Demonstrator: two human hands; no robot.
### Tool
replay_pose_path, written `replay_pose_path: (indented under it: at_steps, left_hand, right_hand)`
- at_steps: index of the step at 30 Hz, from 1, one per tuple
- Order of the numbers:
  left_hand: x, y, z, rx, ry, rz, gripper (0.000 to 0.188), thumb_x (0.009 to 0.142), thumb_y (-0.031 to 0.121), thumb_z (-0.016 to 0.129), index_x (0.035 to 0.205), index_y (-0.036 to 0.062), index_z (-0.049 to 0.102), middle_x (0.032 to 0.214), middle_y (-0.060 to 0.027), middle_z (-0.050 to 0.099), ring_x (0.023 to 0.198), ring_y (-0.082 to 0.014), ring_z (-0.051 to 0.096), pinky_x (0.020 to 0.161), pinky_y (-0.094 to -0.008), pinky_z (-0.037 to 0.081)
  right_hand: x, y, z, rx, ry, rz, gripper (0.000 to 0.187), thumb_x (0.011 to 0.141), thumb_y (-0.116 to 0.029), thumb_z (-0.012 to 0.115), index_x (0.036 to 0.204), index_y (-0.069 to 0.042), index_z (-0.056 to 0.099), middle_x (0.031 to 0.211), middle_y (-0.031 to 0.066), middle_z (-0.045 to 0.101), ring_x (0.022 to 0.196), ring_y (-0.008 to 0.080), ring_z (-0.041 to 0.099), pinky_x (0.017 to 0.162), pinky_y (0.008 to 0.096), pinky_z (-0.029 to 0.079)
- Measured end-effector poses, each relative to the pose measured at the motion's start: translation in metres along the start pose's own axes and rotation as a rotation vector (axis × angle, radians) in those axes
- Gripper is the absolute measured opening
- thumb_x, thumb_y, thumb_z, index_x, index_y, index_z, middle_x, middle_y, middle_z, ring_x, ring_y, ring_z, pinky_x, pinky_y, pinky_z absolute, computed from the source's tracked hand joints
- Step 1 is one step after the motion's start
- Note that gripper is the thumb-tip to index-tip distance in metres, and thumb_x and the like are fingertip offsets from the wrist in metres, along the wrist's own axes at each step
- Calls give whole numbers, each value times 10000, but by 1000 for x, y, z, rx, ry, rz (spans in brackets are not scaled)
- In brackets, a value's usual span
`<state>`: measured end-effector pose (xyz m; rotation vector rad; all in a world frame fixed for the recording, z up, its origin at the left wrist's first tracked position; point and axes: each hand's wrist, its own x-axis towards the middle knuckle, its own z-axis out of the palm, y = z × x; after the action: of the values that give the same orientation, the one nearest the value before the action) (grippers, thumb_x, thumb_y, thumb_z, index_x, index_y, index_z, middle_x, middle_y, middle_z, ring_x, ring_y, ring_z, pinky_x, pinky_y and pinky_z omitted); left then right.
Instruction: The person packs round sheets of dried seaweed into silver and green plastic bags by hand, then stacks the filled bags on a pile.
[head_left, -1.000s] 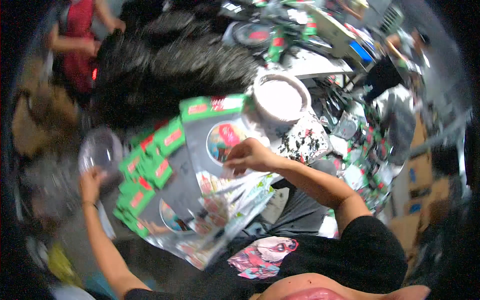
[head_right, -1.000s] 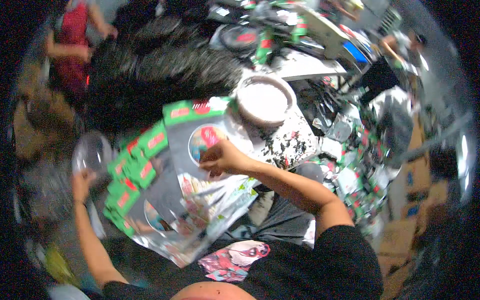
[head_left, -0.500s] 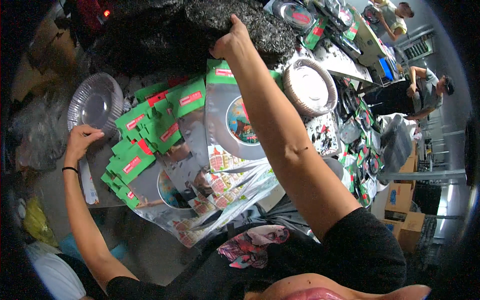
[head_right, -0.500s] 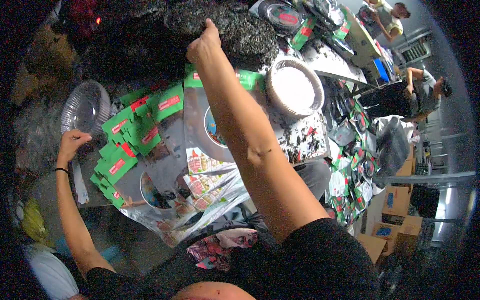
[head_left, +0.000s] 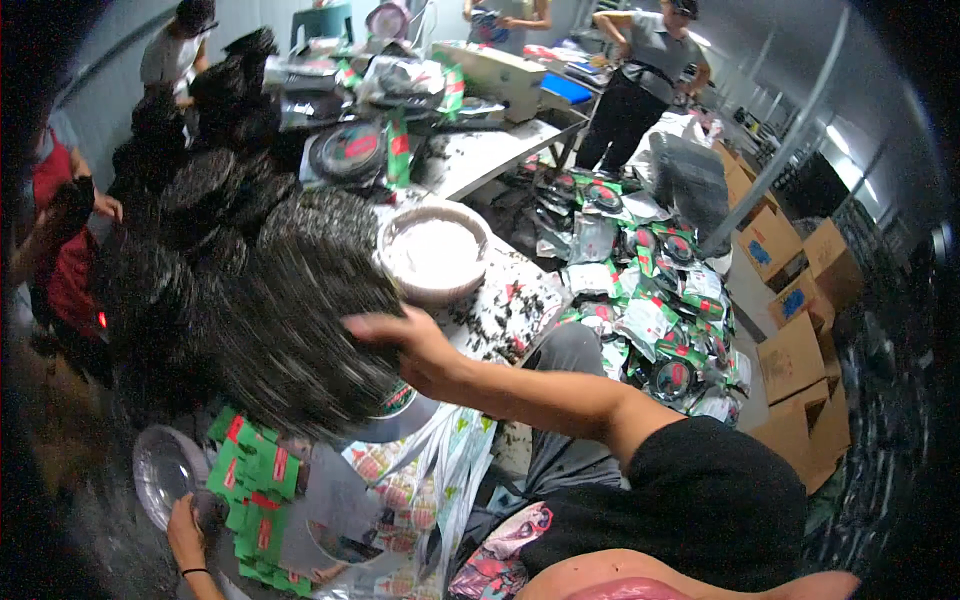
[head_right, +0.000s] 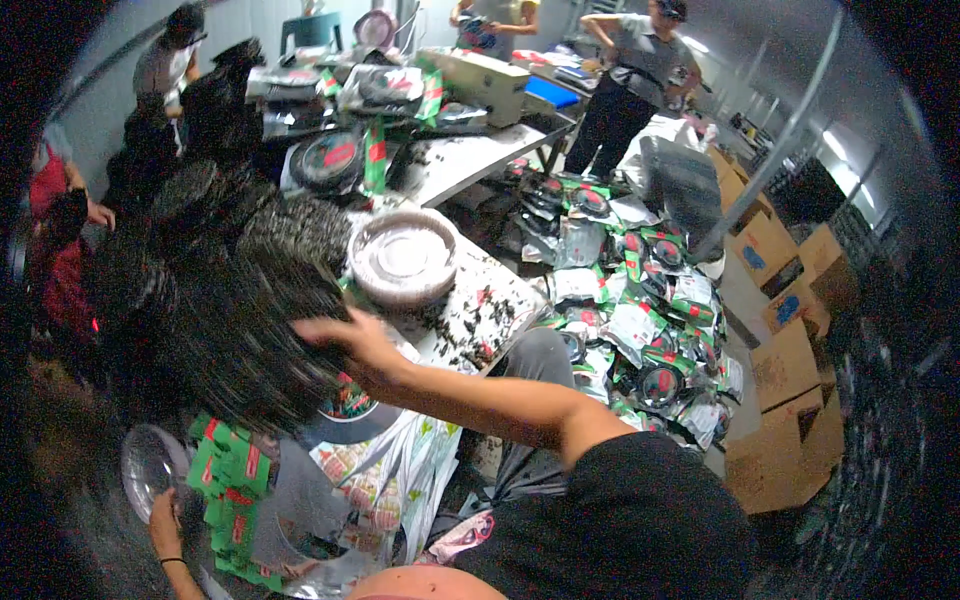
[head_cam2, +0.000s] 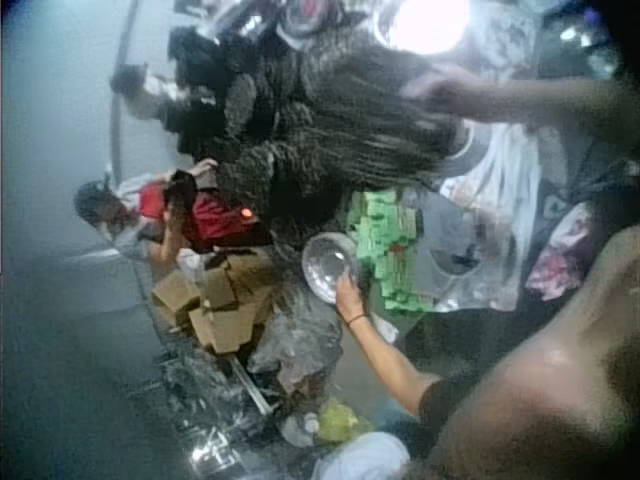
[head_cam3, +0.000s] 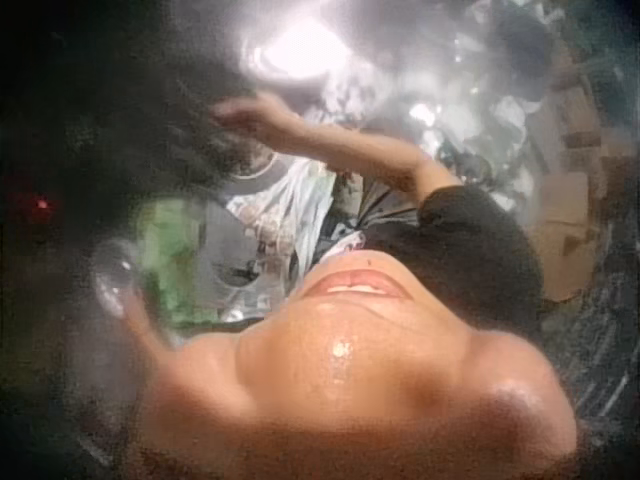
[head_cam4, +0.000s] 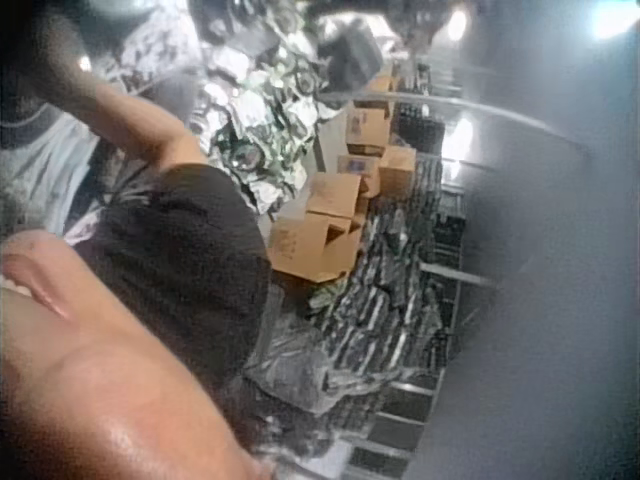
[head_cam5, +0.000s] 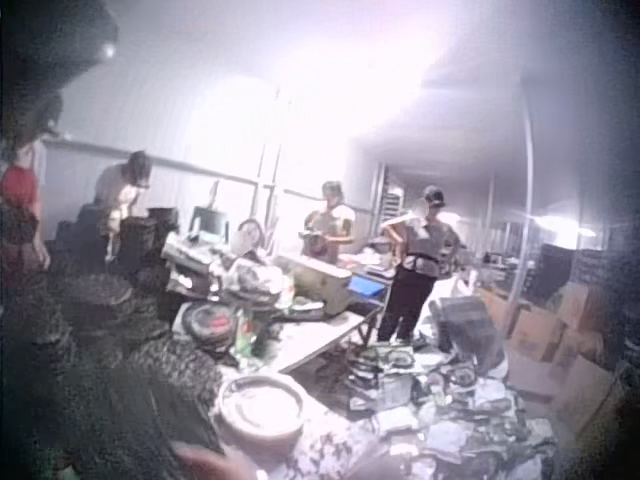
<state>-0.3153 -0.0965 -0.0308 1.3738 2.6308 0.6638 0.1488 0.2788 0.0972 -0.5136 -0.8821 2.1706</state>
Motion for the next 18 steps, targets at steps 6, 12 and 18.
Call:
replay_pose_path:
  at_steps: [6, 12, 18]
  left_hand:
    - [27, -9, -25, 330, 165, -120, 233, 935, 65, 588, 1153, 30, 665, 1008, -200, 655, 969, -398, 626, 844, -448, 504]
    - [-19, 278, 112, -115, 253, 818, 268, 872, 105, 608, 1119, 55, 700, 1057, -129, 717, 954, -302, 682, 797, -395, 541]
    - [-73, 349, 189, -66, 32, 936, 218, 789, 153, 622, 990, 114, 695, 828, -37, 605, 810, -237, 626, 717, -384, 518]
  right_hand:
    - [-132, 5, -145, -1, 336, 283, 460, 801, -60, 809, 1211, 2, 611, 1100, 105, 717, 1031, 210, 687, 930, 399, 553]
    - [-187, -8, -250, -516, 757, -38, 530, 910, -316, 682, 1336, -10, 601, 1367, 138, 621, 1229, 296, 596, 1101, 405, 422]
    - [-168, -57, -183, 38, 404, -114, 411, 1015, -238, 571, 1350, -1, 556, 1277, 181, 656, 1138, 292, 666, 1014, 440, 531]
